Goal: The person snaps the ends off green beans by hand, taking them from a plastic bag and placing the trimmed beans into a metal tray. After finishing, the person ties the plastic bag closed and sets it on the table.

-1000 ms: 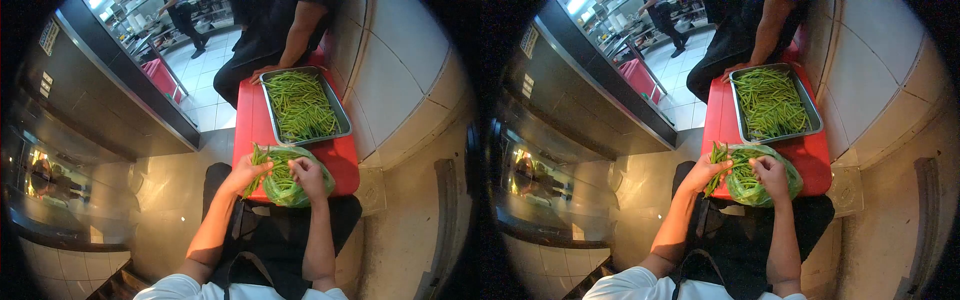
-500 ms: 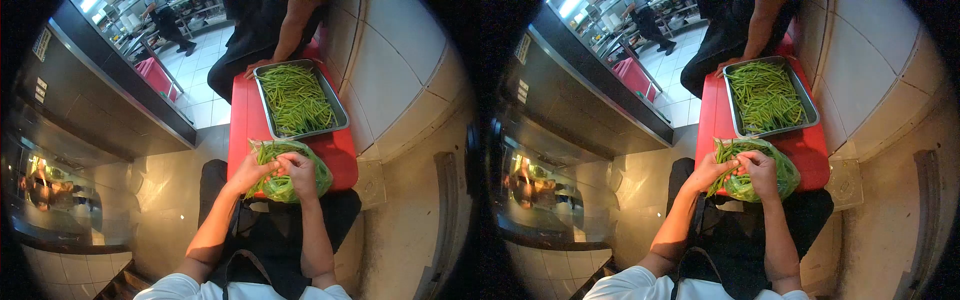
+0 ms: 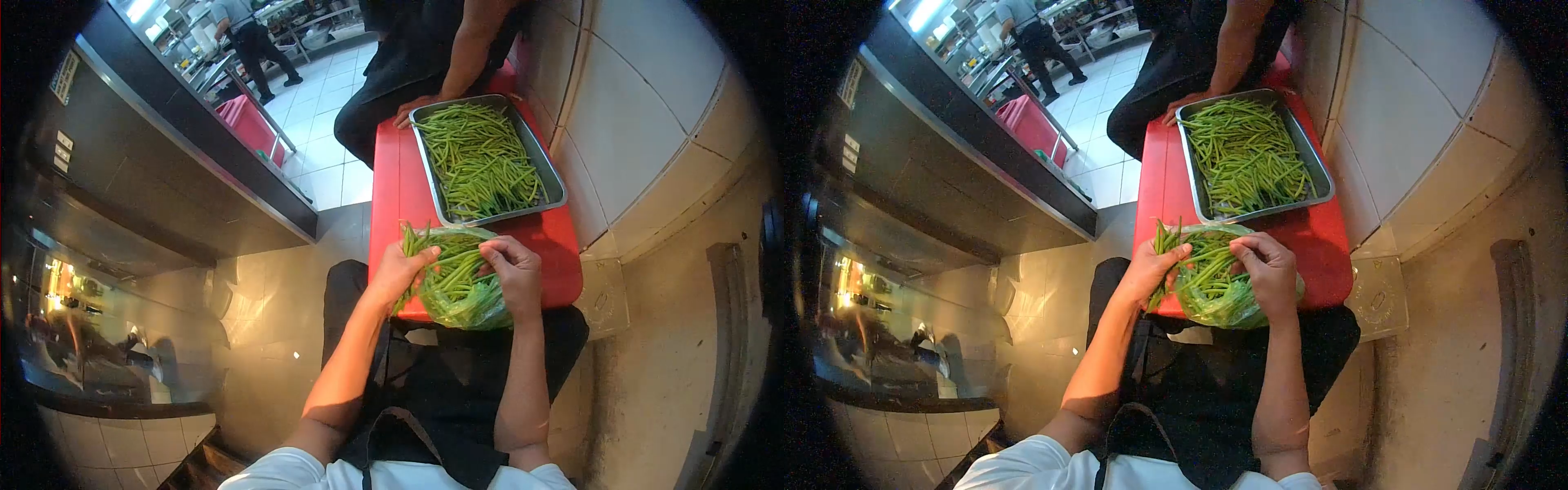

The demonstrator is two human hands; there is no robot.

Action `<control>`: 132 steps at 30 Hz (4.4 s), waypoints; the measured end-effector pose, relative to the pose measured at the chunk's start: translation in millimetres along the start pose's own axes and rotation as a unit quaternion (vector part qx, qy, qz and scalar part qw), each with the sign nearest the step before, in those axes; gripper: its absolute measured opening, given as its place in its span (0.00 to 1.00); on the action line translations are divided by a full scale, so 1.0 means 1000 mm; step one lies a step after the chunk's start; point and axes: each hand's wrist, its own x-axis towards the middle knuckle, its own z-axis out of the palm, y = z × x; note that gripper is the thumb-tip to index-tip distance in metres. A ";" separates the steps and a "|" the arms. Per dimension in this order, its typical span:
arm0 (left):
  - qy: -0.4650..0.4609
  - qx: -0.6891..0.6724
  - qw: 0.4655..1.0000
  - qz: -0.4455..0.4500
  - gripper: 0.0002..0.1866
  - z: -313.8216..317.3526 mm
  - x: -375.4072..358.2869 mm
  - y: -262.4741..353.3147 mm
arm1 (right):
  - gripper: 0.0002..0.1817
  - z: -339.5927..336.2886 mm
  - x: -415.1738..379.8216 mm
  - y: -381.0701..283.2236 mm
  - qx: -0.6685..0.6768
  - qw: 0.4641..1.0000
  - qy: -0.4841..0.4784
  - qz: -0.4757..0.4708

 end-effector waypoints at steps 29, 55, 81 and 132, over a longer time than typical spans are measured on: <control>-0.006 -0.120 0.992 0.035 0.12 0.016 -0.013 0.029 | 0.10 0.024 0.021 -0.045 -0.162 0.986 -0.050 -0.005; 0.116 -0.258 0.957 0.067 0.14 0.014 -0.014 0.013 | 0.09 0.021 0.007 0.023 -0.023 0.996 -0.044 0.068; 0.088 -0.412 0.906 0.030 0.11 0.006 -0.006 -0.008 | 0.07 0.009 0.001 0.007 0.040 0.980 -0.163 0.102; 0.203 -0.141 0.951 0.187 0.10 0.032 -0.027 0.017 | 0.05 0.060 -0.010 0.011 -0.182 0.977 -0.082 -0.081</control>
